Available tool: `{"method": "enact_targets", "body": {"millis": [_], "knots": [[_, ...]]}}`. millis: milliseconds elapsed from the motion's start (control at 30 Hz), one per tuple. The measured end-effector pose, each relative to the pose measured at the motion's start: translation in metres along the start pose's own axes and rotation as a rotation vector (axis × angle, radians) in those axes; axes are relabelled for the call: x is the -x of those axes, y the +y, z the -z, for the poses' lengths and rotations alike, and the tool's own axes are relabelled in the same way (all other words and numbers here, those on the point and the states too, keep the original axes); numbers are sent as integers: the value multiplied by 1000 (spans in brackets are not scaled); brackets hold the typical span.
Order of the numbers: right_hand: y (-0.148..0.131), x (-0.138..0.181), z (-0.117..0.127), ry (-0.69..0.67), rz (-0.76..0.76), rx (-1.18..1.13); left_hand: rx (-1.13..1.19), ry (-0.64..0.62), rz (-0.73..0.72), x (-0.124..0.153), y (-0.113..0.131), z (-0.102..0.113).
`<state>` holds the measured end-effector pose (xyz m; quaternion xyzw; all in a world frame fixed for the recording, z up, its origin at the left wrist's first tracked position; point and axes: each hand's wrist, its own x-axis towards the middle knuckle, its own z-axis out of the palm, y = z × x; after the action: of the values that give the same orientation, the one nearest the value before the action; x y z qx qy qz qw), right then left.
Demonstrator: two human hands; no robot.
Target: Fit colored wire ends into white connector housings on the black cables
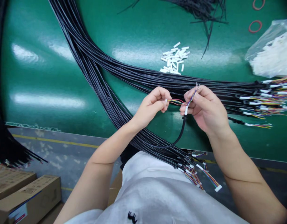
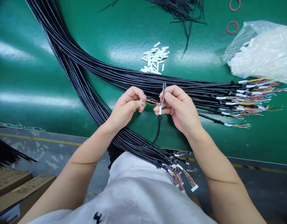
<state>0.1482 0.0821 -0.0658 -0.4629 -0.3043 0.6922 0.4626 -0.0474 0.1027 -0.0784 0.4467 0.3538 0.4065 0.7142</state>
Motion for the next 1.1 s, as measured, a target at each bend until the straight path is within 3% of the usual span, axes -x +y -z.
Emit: {"method": "enact_targets", "body": {"millis": [167,400,467,567,700,867,1100], "knots": [[-2,-2,1,-113,-109,-70,62,-74,44,0,2,-2],[0,0,-3,-200,-247,24,-182,-54,-32,-8,4,-11],[1,0,-3,-169,-221,23,-207,-39,-47,-9,3,-9],[-1,1,0,-110,-55,7,-220,36,-47,-8,-2,-4],[-4,3,3,-136,97,80,-261,36,6,-5,-8,0],[1,0,4,57,67,23,-405,33,-76,2,-4,-5],[2,-2,8,61,42,96,-486,85,-199,4,-1,-7]]}}
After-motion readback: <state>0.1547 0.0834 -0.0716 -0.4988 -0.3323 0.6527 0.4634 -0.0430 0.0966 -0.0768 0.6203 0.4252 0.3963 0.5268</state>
